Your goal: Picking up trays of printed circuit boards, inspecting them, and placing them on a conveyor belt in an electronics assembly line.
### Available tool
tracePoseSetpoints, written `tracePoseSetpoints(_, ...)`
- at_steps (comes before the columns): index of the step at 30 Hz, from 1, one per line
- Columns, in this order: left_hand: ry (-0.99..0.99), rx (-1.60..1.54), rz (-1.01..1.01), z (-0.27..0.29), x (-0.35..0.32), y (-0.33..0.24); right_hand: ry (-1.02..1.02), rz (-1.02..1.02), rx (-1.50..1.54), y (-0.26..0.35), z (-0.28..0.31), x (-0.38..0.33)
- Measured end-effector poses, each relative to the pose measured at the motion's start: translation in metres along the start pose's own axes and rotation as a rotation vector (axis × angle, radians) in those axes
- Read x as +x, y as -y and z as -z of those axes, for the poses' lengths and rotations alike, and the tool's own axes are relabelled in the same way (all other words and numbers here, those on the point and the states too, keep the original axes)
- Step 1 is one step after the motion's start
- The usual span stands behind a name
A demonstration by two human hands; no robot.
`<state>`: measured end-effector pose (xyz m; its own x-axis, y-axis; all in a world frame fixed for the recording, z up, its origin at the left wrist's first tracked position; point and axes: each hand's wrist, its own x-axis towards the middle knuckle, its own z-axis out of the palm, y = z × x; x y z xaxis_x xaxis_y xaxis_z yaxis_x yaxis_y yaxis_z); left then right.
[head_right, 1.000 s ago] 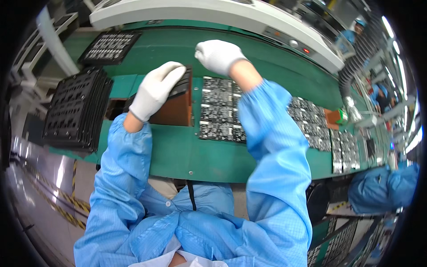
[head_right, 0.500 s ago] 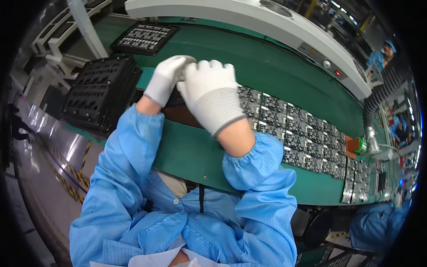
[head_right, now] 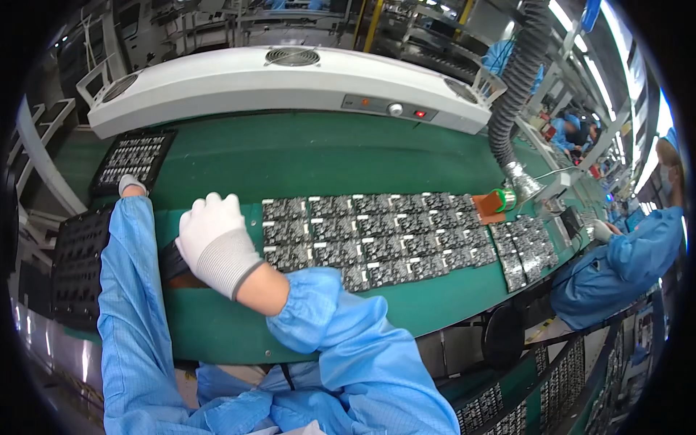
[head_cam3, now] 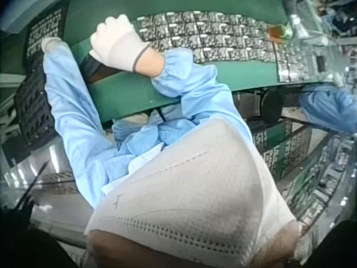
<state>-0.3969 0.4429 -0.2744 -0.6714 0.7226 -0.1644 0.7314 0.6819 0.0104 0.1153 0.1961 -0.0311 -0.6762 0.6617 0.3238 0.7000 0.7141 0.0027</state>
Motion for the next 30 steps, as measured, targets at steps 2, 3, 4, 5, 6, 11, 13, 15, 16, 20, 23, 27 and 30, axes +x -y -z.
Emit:
tracePoseSetpoints(2, 0.065, -0.101, 0.103, 0.01, -0.02, -0.034, 0.017, -0.018, 0.005, 0.0, 0.0, 0.001)
tracePoseSetpoints(3, 0.069, -0.109, 0.092, 0.0, -0.003, -0.043, 0.017, -0.018, 0.008, -0.001, -0.001, 0.001)
tracePoseSetpoints(4, 0.092, -0.581, 0.372, 0.009, 0.019, 0.026, -0.018, 0.031, 0.058, 0.011, 0.007, 0.002)
tracePoseSetpoints(5, 0.062, -1.06, 0.625, 0.043, 0.034, 0.114, -0.079, 0.099, 0.122, 0.021, 0.023, -0.003)
tracePoseSetpoints(6, 0.022, -1.569, 0.814, 0.087, 0.031, 0.16, -0.137, 0.139, 0.155, 0.03, 0.039, -0.01)
tracePoseSetpoints(11, -0.007, -1.922, 0.47, 0.028, -0.006, 0.0, -0.009, 0.048, 0.046, 0.009, 0.009, 0.006)
tracePoseSetpoints(13, -0.088, -1.941, 0.411, 0.032, -0.011, 0.0, -0.024, 0.055, 0.035, 0.01, 0.01, 0.005)
tracePoseSetpoints(15, -0.008, -2.065, 0.275, 0.026, -0.024, -0.014, 0.002, 0.06, 0.035, 0.007, 0.01, 0.004)
tracePoseSetpoints(16, 0.058, -2.183, 0.145, 0.026, -0.03, -0.015, -0.008, 0.058, 0.036, 0.008, 0.011, 0.004)
tracePoseSetpoints(20, 0.103, -2.292, 0.097, 0.037, -0.077, -0.05, 0.003, 0.043, 0.044, 0.007, 0.007, 0.003)
tracePoseSetpoints(23, 0.127, -2.317, 0.009, 0.054, -0.11, -0.043, -0.017, 0.063, 0.06, 0.013, 0.01, 0.004)
tracePoseSetpoints(27, 0.118, -2.329, 0.007, 0.107, -0.205, -0.076, -0.047, 0.047, 0.067, 0.011, 0.01, 0.001)
tracePoseSetpoints(30, 0.244, -2.362, -0.086, 0.141, -0.252, -0.08, -0.131, 0.057, 0.083, 0.009, 0.004, -0.001)
